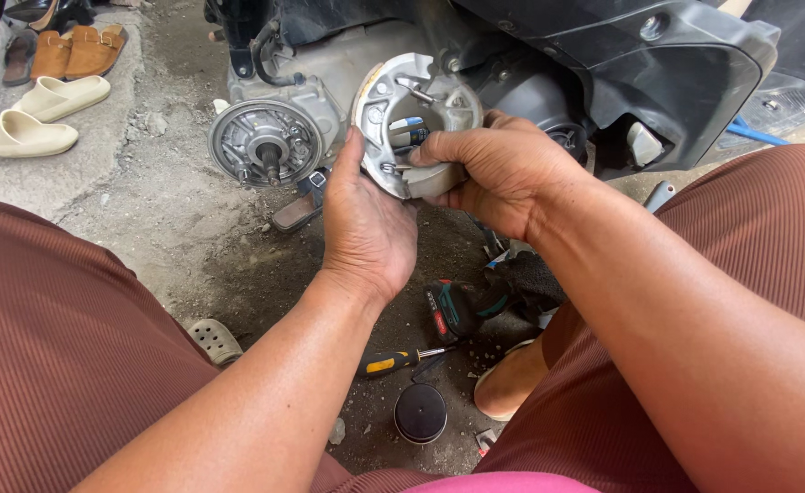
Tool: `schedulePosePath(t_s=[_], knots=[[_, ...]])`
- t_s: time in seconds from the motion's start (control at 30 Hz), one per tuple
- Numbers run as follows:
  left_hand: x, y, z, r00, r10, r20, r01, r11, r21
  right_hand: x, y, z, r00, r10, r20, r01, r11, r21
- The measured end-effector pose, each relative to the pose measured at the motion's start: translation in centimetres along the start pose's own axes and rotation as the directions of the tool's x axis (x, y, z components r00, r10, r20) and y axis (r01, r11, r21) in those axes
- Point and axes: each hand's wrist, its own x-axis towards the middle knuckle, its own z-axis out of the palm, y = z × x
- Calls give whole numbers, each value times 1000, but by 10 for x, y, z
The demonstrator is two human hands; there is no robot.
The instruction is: The person removes a motorcycle wheel, then disassembles the drum brake assembly by hand, inspecting the brake shoes and springs. They reassemble the brake components and place the assembly back onto the motorcycle hub.
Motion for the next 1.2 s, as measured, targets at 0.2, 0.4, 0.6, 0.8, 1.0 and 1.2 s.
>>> schedulePosePath(t_s=[0.2, 0.4, 0.6, 0.8, 1.0, 1.2], knots=[[5, -3, -5, 1000, -29, -12, 29, 1000, 4, 8, 0, -8, 998, 41, 39, -43, 997, 64], [7, -8, -10, 999, 6, -44, -5, 1000, 10, 11, -1, -9, 979, 158, 132, -185, 956, 226], [9, -8, -18, 998, 9, -67, -2, 995, 101, 10, -2, -10, 978, 195, 73, -207, 951, 228], [13, 3, -24, 991, -39, -124, 52, 994, 97, 11, -1, -18, 971, 174, 161, -183, 982, 38], [10, 9, -27, 980, -100, -172, 129, 978, 164, 18, 10, -24, 969, 190, 155, -204, 975, 83], [8, 16, -29, 967, -139, -215, 187, 958, 218, 23, 13, -27, 954, 227, 196, -233, 972, 11]])
